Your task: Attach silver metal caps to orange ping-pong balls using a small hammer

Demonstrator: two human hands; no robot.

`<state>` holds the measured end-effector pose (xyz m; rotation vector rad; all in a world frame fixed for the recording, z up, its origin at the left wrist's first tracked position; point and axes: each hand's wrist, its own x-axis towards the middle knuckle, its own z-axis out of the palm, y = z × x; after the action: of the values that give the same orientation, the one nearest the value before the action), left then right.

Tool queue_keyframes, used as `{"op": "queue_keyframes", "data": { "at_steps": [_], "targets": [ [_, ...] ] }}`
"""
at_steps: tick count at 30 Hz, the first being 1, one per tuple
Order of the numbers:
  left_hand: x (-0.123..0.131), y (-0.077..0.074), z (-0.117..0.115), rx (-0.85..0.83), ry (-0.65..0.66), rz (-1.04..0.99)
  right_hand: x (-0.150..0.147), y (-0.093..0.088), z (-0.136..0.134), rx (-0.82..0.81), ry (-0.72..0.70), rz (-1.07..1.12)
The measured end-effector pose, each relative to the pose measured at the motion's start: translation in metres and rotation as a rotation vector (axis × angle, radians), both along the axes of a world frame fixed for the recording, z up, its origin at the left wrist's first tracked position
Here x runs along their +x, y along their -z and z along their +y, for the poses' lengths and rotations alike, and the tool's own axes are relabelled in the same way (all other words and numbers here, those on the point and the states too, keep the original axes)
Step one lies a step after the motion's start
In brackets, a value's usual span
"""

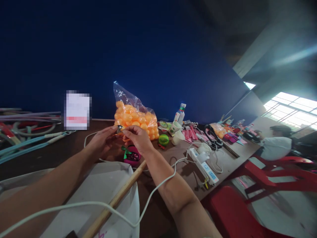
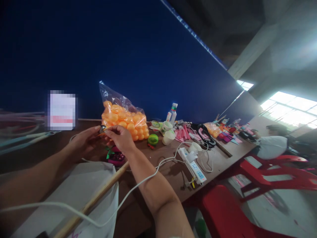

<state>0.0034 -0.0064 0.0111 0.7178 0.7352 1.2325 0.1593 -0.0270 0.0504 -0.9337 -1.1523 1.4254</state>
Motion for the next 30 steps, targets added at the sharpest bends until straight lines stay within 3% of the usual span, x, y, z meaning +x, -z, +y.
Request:
{"op": "queue_keyframes", "data": {
  "at_steps": [17,30],
  "targets": [
    [0.005,-0.009,-0.01,0.039,0.086,0.063,0.002,-0.001,0.004,-0.123,0.024,0.042],
    [0.006,-0.019,-0.018,-0.003,0.054,0.129,-0.001,0.001,0.003,-0.141,0.056,0.013]
  ]
}}
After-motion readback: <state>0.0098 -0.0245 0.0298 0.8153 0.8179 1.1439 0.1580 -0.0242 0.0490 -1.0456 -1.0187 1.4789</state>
